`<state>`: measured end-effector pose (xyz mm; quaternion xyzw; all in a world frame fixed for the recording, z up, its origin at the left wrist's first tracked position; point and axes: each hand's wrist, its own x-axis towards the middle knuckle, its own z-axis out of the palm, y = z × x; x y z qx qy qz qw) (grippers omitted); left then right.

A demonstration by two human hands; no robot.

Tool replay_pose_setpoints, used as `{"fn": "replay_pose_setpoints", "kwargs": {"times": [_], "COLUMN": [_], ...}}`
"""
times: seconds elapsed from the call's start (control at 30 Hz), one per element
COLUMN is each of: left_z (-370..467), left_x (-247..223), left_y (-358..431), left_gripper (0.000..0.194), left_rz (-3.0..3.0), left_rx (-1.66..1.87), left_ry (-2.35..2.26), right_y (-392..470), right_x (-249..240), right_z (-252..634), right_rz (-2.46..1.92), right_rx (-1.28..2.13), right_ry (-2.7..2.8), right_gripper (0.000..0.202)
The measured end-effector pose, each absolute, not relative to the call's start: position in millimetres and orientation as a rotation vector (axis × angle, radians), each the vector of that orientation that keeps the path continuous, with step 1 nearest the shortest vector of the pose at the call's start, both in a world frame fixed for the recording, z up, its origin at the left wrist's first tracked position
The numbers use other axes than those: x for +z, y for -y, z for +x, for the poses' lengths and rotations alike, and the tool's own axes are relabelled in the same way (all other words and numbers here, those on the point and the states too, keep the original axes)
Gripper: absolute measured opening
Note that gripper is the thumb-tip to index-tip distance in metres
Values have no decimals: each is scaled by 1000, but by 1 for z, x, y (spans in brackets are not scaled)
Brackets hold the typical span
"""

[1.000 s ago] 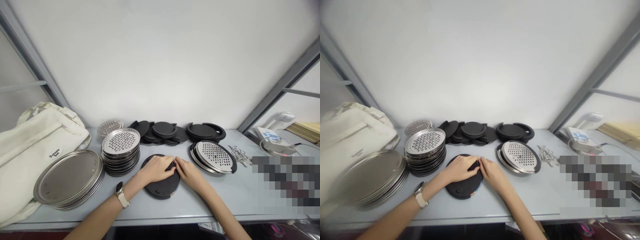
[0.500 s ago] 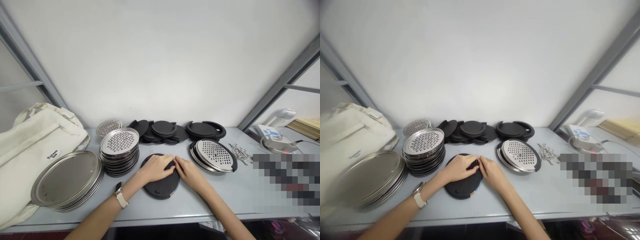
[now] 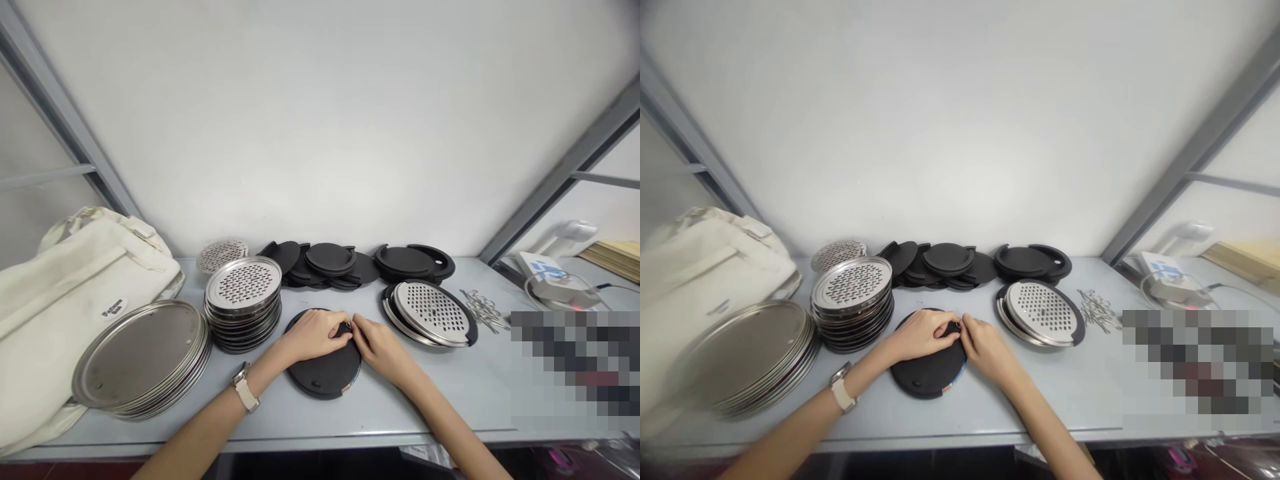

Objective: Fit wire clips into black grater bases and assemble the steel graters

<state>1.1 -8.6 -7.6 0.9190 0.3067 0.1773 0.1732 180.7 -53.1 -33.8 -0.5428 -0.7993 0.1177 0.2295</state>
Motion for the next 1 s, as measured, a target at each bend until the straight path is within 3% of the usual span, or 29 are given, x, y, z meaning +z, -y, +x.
{"fn": "replay_pose_setpoints", "kwargs": {"times": [1.0], "left_z": [-1], "left_x": [-9], "left_y": [5], "left_gripper": [18], "left_rz": [2512], "left_rx": [508], "left_ry": [-827], "right_y": [55], "right_x": [-36], "right_z": [177], "right_rz": [-1508], "right_rx": [205], "right_ry": [2212], "right_gripper": [17]}}
